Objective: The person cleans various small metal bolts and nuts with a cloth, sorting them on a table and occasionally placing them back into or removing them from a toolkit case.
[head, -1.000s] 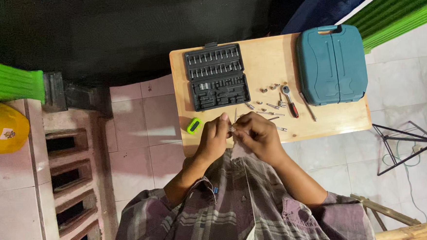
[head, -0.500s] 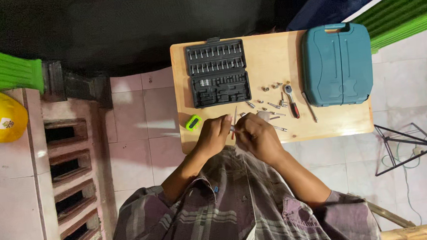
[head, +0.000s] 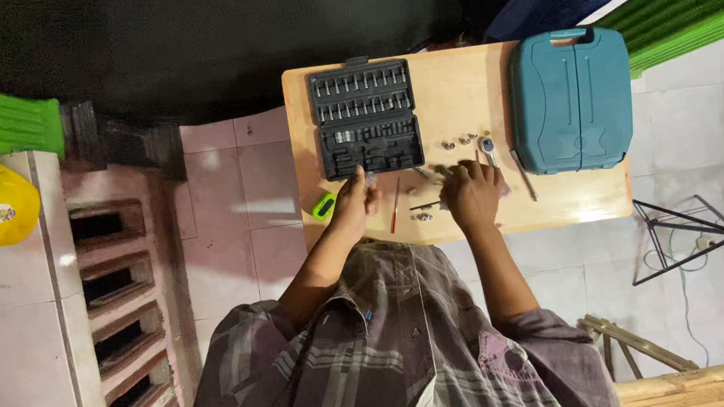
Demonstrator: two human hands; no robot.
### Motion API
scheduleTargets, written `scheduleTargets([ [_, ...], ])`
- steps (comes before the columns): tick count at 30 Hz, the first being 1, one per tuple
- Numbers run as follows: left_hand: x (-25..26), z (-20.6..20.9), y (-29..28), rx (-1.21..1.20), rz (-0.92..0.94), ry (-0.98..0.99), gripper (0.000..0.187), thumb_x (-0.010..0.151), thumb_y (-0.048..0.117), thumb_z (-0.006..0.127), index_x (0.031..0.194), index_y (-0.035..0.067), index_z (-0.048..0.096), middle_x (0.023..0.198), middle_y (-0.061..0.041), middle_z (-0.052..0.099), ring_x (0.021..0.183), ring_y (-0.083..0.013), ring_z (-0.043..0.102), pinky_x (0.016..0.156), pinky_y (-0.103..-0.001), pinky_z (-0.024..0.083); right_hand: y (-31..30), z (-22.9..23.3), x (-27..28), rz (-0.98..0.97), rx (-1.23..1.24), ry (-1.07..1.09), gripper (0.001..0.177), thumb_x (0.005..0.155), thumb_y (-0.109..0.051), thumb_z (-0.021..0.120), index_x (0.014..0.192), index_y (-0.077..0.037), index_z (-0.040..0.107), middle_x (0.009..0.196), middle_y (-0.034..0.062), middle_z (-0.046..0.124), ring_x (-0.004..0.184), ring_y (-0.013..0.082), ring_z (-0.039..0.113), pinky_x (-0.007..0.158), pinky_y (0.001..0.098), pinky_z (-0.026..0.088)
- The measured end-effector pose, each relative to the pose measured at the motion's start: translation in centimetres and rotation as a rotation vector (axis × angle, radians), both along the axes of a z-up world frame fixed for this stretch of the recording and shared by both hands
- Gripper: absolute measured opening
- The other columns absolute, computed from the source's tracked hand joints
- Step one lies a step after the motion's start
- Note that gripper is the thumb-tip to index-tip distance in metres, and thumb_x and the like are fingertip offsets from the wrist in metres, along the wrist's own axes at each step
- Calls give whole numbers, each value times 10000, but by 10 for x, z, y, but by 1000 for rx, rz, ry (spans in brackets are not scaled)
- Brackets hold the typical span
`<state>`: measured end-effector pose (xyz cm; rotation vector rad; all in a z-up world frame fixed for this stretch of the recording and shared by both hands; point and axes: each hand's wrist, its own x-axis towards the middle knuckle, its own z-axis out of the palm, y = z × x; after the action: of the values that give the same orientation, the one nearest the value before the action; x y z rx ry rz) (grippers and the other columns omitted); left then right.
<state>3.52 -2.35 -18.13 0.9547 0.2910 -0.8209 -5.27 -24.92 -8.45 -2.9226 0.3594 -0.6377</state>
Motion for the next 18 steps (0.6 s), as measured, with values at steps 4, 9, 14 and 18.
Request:
scheduleTargets([
  [4,3,9,-12,-8,59,113,392,1058,468,518,925,105,585,796,-62,657,617,-140,544,560,-293,397,26,1,10,174,374,-1,353,805,-153,789,1130,-57,690,1155,122,650,1089,352,581,944,467,450],
  [9,8,20,-9,-10,12,66,365,1061,459,507,986,120,619,930,-47,705,769,-122,604,650,-311,424,67,29,39,369,493,-40,420,789,-227,843,1155,-77,704,1223,74,638,1101,334,582,956,467,429],
  [14,9,13,1,-27,21,53,306,1057,442,528,1060,157,637,955,1,683,812,-104,594,682,-302,429,81,37,60,430,263,-64,350,748,-238,870,1048,-127,729,1190,48,618,1121,321,549,1080,527,388],
  [18,13,-3,12,17,32,92,271,1092,410,529,1081,162,640,922,27,623,838,-107,580,686,-317,438,88,25,70,472,260,-94,268,777,-233,868,977,-150,710,1150,42,615,1139,299,573,1127,526,384],
])
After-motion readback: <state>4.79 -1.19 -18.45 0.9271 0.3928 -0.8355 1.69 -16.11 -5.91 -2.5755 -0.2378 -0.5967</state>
